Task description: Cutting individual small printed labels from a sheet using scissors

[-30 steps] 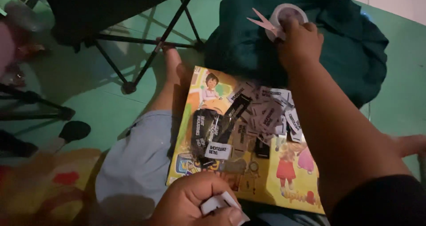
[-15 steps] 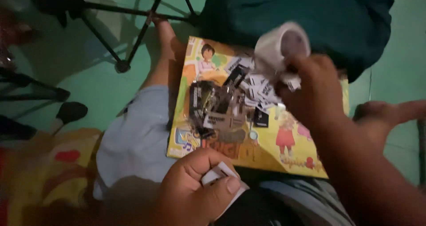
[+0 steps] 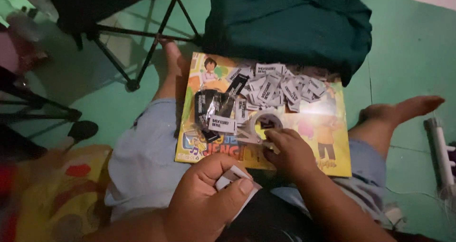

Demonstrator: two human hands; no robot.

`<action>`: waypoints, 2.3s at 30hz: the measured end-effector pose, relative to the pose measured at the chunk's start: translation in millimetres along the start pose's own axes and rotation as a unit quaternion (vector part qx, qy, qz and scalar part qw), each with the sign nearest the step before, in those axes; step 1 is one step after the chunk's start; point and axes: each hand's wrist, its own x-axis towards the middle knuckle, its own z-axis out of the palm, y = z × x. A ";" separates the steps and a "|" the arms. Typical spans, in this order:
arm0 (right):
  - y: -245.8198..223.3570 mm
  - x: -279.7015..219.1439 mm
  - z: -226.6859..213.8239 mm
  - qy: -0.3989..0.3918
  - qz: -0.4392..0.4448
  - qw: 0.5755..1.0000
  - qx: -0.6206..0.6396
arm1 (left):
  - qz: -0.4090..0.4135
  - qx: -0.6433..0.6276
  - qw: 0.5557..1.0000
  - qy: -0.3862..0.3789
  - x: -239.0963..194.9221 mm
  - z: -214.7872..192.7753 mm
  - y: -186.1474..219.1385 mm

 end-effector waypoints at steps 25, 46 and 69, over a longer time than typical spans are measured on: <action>-85.7 -57.2 -75.7 -0.028 0.016 0.827 0.561 | 0.106 0.223 0.955 -0.164 13.5 0.4 -11.1; -77.5 -56.6 -114.5 -0.145 -0.197 0.916 0.319 | 0.210 0.232 0.934 -0.173 12.2 0.7 -1.0; -70.7 -66.5 -120.1 -0.093 -0.025 0.883 0.459 | 0.210 0.273 0.938 -0.048 12.7 -2.1 21.7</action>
